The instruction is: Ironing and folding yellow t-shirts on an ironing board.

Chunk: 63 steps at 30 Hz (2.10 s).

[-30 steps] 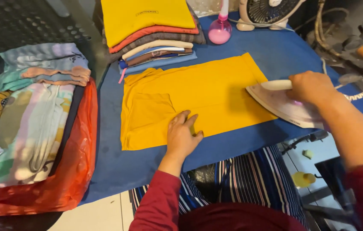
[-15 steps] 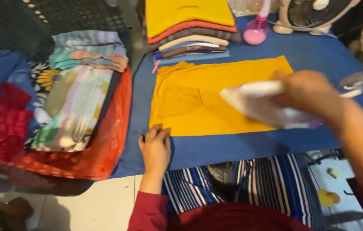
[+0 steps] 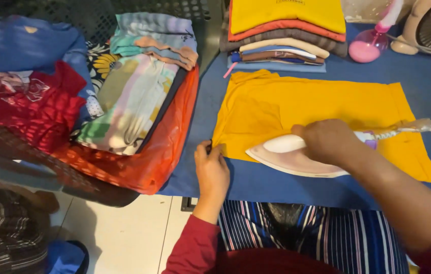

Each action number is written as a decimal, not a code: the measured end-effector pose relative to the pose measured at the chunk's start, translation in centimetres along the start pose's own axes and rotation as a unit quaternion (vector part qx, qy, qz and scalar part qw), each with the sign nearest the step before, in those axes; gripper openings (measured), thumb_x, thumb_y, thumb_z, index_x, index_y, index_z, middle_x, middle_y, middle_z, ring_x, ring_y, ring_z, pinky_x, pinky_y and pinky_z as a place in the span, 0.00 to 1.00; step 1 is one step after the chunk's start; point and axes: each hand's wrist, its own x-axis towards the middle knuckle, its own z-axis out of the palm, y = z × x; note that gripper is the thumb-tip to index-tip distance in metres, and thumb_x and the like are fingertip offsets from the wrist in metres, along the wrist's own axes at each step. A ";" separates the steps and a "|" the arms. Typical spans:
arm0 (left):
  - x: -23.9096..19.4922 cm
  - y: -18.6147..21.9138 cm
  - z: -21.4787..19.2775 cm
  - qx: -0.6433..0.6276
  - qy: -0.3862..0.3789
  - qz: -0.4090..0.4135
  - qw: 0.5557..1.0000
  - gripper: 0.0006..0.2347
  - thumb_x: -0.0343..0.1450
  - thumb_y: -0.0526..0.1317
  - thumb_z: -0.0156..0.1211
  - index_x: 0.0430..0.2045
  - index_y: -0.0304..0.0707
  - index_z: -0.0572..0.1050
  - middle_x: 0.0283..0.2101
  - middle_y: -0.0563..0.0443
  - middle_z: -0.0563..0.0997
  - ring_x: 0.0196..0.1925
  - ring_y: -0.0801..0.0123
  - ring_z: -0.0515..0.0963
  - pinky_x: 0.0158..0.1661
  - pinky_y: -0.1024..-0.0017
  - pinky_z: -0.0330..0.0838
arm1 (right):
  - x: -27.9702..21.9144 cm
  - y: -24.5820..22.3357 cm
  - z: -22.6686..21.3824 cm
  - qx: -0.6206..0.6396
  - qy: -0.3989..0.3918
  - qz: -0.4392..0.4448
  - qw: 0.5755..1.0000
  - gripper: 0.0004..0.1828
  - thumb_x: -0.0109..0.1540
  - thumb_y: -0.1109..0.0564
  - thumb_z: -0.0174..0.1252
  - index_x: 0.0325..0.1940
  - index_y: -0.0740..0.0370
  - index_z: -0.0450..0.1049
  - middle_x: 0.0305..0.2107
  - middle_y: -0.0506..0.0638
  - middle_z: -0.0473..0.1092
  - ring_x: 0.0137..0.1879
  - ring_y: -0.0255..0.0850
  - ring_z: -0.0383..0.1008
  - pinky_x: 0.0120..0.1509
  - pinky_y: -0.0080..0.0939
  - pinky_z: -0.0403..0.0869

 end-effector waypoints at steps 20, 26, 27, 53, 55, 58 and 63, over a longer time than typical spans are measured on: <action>1.7 -0.5 -1.4 -0.048 -0.011 -0.080 0.996 0.15 0.64 0.22 0.58 0.42 0.38 0.77 0.38 0.46 0.73 0.44 0.48 0.80 0.46 0.62 0.78 | 2.5 -5.0 -1.1 0.048 0.030 0.006 0.998 0.19 0.55 0.41 0.65 0.45 0.50 0.79 0.29 0.52 0.80 0.40 0.50 0.83 0.44 0.50 0.81; 1.0 2.1 -1.7 -0.096 -0.043 0.107 0.989 0.11 0.69 0.26 0.51 0.43 0.32 0.76 0.48 0.35 0.75 0.53 0.43 0.74 0.56 0.53 0.67 | 4.4 -2.0 -2.7 -0.023 -0.006 0.071 0.997 0.13 0.63 0.44 0.48 0.49 0.42 0.72 0.32 0.45 0.79 0.41 0.51 0.81 0.40 0.53 0.77; 0.8 2.5 -1.2 -0.046 -0.081 0.147 0.985 0.11 0.72 0.30 0.53 0.46 0.31 0.77 0.55 0.31 0.76 0.59 0.36 0.74 0.62 0.46 0.65 | 5.4 -1.3 -0.9 -0.046 0.102 0.061 0.992 0.10 0.60 0.45 0.53 0.43 0.42 0.74 0.26 0.42 0.77 0.35 0.49 0.81 0.33 0.50 0.76; 0.6 2.4 -1.8 0.041 -0.159 0.064 0.984 0.16 0.72 0.44 0.61 0.51 0.35 0.77 0.59 0.38 0.75 0.69 0.52 0.68 0.64 0.39 0.49 | 10.5 0.5 1.3 -0.005 0.186 0.053 0.981 0.19 0.53 0.50 0.66 0.48 0.54 0.78 0.23 0.50 0.76 0.30 0.45 0.81 0.36 0.41 0.79; 0.7 2.4 -1.7 0.037 -0.153 0.061 0.986 0.16 0.72 0.44 0.61 0.50 0.35 0.77 0.59 0.38 0.75 0.69 0.52 0.69 0.64 0.39 0.50 | 10.5 1.4 1.4 0.028 0.141 0.045 0.989 0.27 0.53 0.49 0.68 0.55 0.56 0.76 0.27 0.54 0.79 0.34 0.48 0.83 0.40 0.46 0.82; 0.5 2.5 -1.8 0.041 -0.154 0.057 0.986 0.16 0.72 0.44 0.61 0.50 0.36 0.77 0.59 0.38 0.75 0.69 0.52 0.69 0.64 0.39 0.50 | 10.7 1.7 2.5 0.065 0.153 0.028 0.986 0.35 0.49 0.52 0.70 0.59 0.59 0.70 0.32 0.61 0.77 0.41 0.59 0.83 0.46 0.56 0.83; 0.8 2.5 -1.9 0.034 -0.171 0.053 0.983 0.16 0.72 0.44 0.61 0.51 0.36 0.77 0.59 0.38 0.75 0.69 0.52 0.68 0.64 0.38 0.49 | 9.7 1.9 3.4 -0.227 0.328 -0.068 0.914 0.21 0.56 0.48 0.60 0.54 0.47 0.70 0.41 0.50 0.67 0.51 0.46 0.75 0.61 0.54 0.73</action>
